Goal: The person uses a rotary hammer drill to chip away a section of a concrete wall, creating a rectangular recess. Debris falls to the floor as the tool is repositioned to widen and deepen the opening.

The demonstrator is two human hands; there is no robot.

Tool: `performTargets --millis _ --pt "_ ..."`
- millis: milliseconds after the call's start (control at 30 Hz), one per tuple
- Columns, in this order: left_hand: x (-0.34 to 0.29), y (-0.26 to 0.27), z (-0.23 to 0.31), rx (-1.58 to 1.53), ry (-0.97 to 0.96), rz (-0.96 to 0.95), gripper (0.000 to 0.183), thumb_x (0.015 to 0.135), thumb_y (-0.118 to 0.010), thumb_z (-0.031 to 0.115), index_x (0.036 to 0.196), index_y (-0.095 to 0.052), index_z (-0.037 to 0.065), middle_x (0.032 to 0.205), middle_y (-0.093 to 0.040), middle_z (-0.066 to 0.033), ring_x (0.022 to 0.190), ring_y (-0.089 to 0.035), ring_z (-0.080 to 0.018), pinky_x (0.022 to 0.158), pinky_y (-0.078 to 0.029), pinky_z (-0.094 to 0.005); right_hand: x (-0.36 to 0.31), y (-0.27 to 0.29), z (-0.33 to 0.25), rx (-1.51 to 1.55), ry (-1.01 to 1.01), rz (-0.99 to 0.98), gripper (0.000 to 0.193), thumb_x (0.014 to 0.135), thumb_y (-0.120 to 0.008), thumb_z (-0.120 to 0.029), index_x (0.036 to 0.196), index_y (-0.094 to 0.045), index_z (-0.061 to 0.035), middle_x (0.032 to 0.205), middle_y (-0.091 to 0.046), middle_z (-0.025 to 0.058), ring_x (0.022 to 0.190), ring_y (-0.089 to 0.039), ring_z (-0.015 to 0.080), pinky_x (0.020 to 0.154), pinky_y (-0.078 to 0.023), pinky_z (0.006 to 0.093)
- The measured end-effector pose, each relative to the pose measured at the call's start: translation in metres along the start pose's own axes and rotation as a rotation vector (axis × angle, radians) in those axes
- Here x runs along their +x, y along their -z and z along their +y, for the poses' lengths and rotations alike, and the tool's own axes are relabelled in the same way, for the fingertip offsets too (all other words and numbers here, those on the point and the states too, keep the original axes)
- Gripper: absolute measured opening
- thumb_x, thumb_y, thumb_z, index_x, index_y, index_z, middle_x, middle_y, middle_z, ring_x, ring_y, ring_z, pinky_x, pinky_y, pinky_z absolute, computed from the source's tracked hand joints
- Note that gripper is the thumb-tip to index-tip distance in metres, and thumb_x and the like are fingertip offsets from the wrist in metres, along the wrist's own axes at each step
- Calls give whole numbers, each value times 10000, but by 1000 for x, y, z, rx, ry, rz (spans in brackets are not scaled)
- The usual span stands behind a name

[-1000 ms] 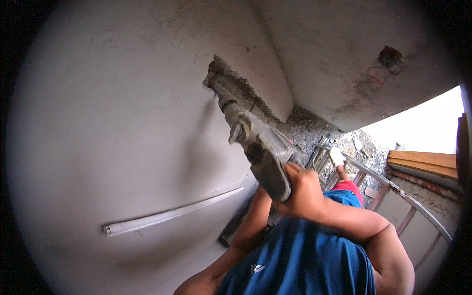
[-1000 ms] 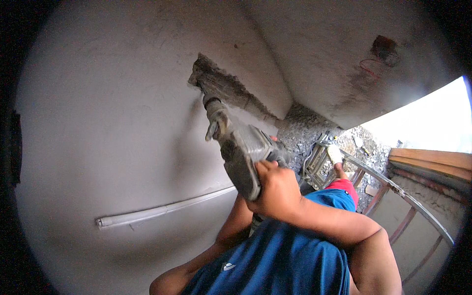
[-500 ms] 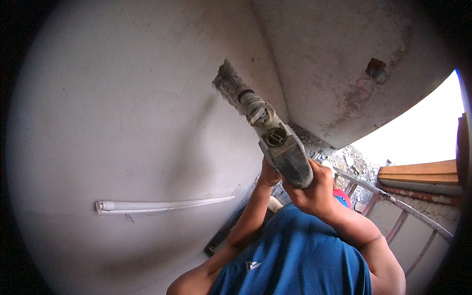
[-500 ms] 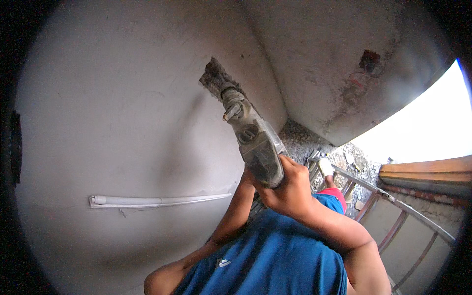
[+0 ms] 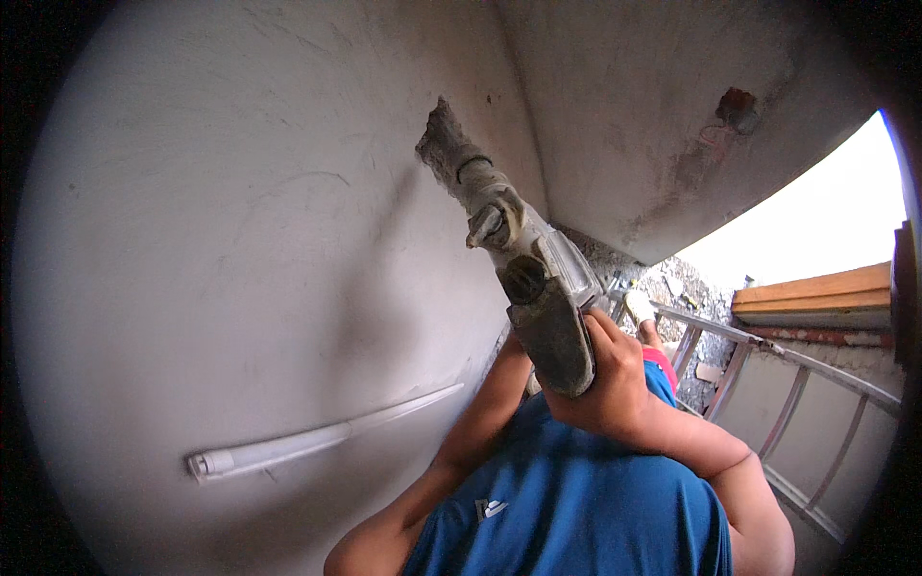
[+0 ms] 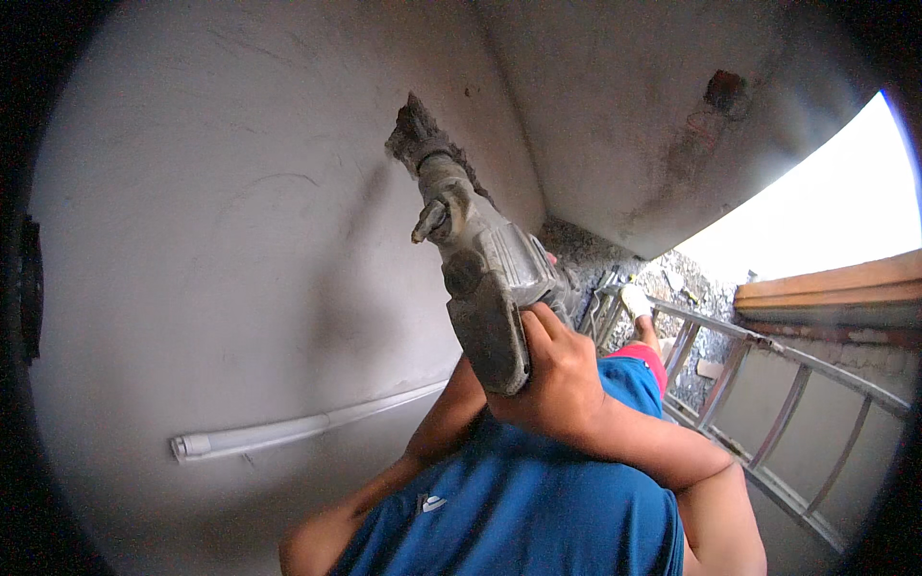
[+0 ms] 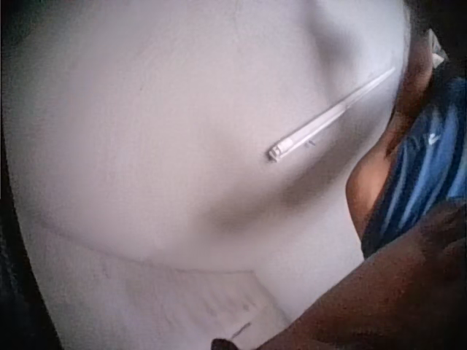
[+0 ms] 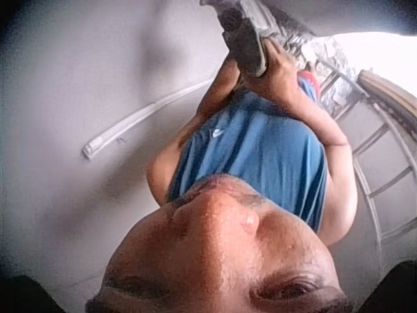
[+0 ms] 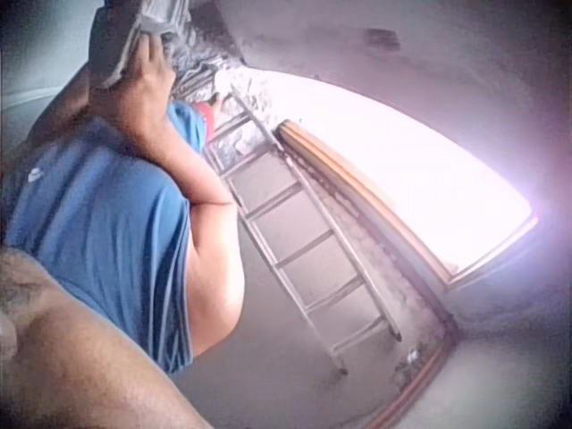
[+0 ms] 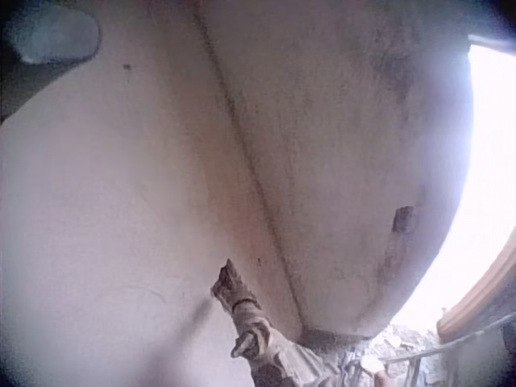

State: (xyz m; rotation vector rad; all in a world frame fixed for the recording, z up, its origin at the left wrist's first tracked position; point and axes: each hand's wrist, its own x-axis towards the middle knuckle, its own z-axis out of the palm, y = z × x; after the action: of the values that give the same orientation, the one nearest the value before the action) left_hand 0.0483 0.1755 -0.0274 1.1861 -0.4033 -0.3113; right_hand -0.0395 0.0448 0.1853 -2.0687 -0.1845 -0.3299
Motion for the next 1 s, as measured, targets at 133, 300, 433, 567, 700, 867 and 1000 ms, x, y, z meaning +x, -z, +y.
performTargets --millis 133,300,433,567,700,867,1000 --pt "-4 8 0 -1 42 -34 567 900 -803 195 1379 -551 29 1332 -630 -101 1201 -607 -199 1039 -508 -385 -5 -14 -9 -129 3 -94 523 579 -851 -237 991 -612 -20 925 -613 146 786 -686 352 667 -575 431" --pt "3 15 -4 -4 76 -77 569 907 -794 213 1385 -546 30 1337 -628 -103 1206 -607 -203 1042 -508 -390 5 -7 -25 -192 22 -99 527 571 -845 -281 970 -614 -26 877 -588 122 739 -677 317 652 -570 411" --pt "6 17 1 9 79 -86 571 913 -788 228 1390 -542 31 1340 -626 -104 1211 -606 -206 1044 -509 -393 14 -5 -39 -207 17 -41 519 564 -842 -263 969 -633 -17 881 -609 128 737 -682 314 649 -566 408" --pt "12 15 3 15 75 -90 573 919 -781 242 1394 -539 32 1344 -624 -106 1215 -606 -209 1046 -509 -397 24 2 -43 -184 11 -35 505 565 -831 -234 982 -646 -19 889 -628 135 745 -690 316 638 -559 411" --pt "17 11 4 22 67 -82 576 925 -774 257 1399 -535 33 1347 -622 -107 1219 -605 -212 1048 -509 -400 30 13 -40 -196 -9 -17 485 563 -825 -221 967 -642 -24 866 -626 141 740 -687 337 628 -552 417" --pt "23 5 5 23 59 -66 580 932 -766 276 1405 -530 35 1352 -619 -109 1225 -605 -216 1051 -509 -405 41 18 -32 -191 -18 -18 478 549 -831 -215 949 -641 -31 854 -630 141 735 -684 357 625 -551 424" --pt "29 -1 6 23 60 -53 584 938 -759 290 1409 -527 36 1355 -617 -111 1229 -604 -220 1053 -509 -409 50 24 -30 -155 -29 -23 476 542 -832 -214 947 -647 -42 871 -645 141 753 -691 356 633 -556 420"
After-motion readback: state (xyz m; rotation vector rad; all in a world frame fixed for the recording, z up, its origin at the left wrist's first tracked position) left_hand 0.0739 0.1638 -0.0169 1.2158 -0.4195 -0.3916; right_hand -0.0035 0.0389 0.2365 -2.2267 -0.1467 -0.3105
